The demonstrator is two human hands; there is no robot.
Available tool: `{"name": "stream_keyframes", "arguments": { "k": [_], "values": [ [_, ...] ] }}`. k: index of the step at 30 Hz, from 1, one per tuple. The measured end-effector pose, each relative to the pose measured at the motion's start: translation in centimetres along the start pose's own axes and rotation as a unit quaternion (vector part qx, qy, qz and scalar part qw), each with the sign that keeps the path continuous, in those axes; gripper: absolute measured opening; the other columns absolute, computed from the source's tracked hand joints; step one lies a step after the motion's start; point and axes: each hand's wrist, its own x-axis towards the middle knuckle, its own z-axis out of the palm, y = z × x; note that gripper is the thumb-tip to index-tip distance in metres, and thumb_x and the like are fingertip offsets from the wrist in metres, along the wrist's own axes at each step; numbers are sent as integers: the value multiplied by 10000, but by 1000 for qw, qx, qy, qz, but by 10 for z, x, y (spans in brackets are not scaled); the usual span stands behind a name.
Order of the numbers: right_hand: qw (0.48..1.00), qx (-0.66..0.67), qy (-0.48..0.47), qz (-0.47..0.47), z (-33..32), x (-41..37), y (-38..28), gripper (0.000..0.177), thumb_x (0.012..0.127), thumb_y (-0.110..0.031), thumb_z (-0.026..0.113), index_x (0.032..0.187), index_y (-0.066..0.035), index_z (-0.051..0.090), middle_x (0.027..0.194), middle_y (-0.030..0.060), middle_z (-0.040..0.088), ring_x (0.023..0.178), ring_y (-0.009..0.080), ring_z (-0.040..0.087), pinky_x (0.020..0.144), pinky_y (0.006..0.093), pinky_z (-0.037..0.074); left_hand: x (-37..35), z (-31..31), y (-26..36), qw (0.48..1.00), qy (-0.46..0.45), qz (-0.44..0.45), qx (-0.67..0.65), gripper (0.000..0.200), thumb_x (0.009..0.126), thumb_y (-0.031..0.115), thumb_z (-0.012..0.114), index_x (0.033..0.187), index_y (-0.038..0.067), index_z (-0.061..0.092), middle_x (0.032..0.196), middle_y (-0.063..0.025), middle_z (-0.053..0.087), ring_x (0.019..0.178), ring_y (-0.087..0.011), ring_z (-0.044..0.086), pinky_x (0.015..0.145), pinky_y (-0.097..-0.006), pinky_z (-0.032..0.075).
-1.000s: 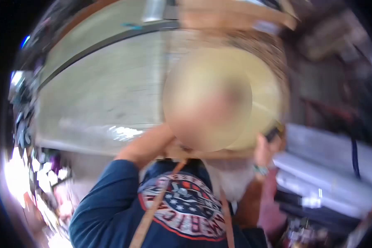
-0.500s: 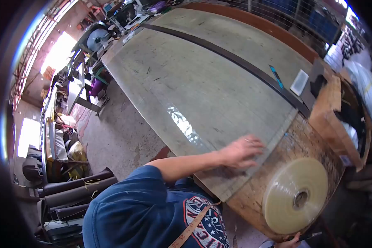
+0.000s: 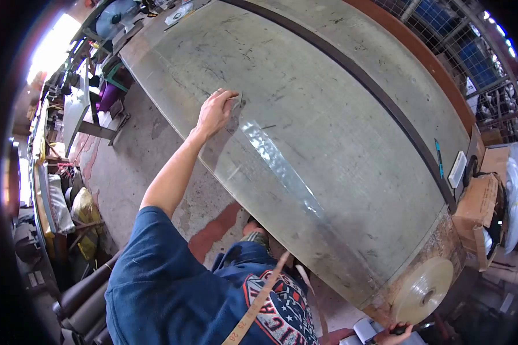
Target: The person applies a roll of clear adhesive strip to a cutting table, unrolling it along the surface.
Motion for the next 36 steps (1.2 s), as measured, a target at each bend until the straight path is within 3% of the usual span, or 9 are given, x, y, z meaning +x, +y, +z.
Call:
{"name": "stream_keyframes", "arguments": {
  "k": [4, 5, 11, 20, 27, 32, 34, 35, 36],
  "values": [
    [1000, 10, 2, -21, 80, -45, -21, 352, 1000, -426, 625, 1101, -91, 655, 871, -33, 614, 620, 70, 479, 584, 241, 366, 27, -4, -16, 987, -110, 118, 4, 246, 943, 86, 618, 1160, 86, 733, 1236, -85, 657, 1128, -310, 634, 982, -423, 510],
    [999, 16, -38, -26, 68, -40, -17, 454, 1004, -422, 601, 1268, -54, 643, 968, -2, 644, 720, 91, 512, 669, 261, 384, 32, -4, -17, 980, -133, 150, 12, 250, 938, 87, 620, 1161, 95, 733, 1255, -75, 651, 1143, -303, 629, 993, -421, 506],
    [960, 189, -205, -28, 137, -66, -1, 713, 996, -380, 488, 1555, 52, 394, 1185, 122, 593, 938, 211, 529, 869, 369, 427, 41, -1, -29, 959, -195, 184, 94, 208, 911, 77, 617, 1102, 60, 697, 1235, -90, 645, 1220, -306, 583, 1038, -431, 478],
    [925, 215, -303, 85, 270, -134, 52, 767, 838, -310, 577, 1524, -8, 413, 1244, 165, 599, 997, 275, 602, 905, 447, 483, 48, -12, -55, 940, -212, 268, -4, 192, 916, 93, 650, 1096, 52, 704, 1168, -95, 651, 1157, -325, 591, 1000, -430, 493],
    [898, 233, -325, 184, 402, -214, 82, 324, 1042, -383, 507, 1172, -90, 555, 996, 56, 567, 841, 219, 515, 809, 411, 420, 84, -29, -101, 891, -264, 358, -95, 145, 901, 141, 714, 1024, 71, 681, 1111, -97, 655, 1087, -320, 625, 933, -442, 508],
    [968, -1, -163, 192, 505, -273, 98, 262, 946, -185, 630, 1163, -43, 600, 1006, 98, 666, 829, 227, 663, 726, 389, 544, 99, -10, -123, 875, -272, 372, -151, 142, 883, 162, 744, 967, 83, 661, 1006, -111, 643, 980, -326, 631, 862, -462, 515],
    [957, -229, -174, 36, 523, -266, 143, 357, 892, -244, 717, 1143, -17, 604, 958, 88, 685, 808, 225, 677, 719, 371, 540, 100, -13, -116, 871, -355, 207, -269, 179, 925, 150, 720, 1044, 34, 654, 984, -139, 689, 893, -299, 679, 835, -425, 537],
    [906, -370, -188, -79, 546, -270, 135, 388, 877, -270, 727, 1117, 7, 597, 918, 147, 693, 818, 299, 688, 731, 422, 537, 99, -20, -104, 852, -403, 94, -321, 191, 936, 144, 708, 1067, 18, 649, 979, -145, 701, 873, -279, 690, 825, -409, 542],
    [857, -480, -178, -60, 576, -277, 122, 395, 867, -272, 724, 1094, 25, 597, 916, 225, 695, 843, 399, 689, 751, 480, 534, 102, -23, -93, 820, -442, -19, -363, 204, 948, 139, 696, 1090, 2, 645, 974, -151, 713, 853, -258, 701, 815, -392, 547]
  ]
}}
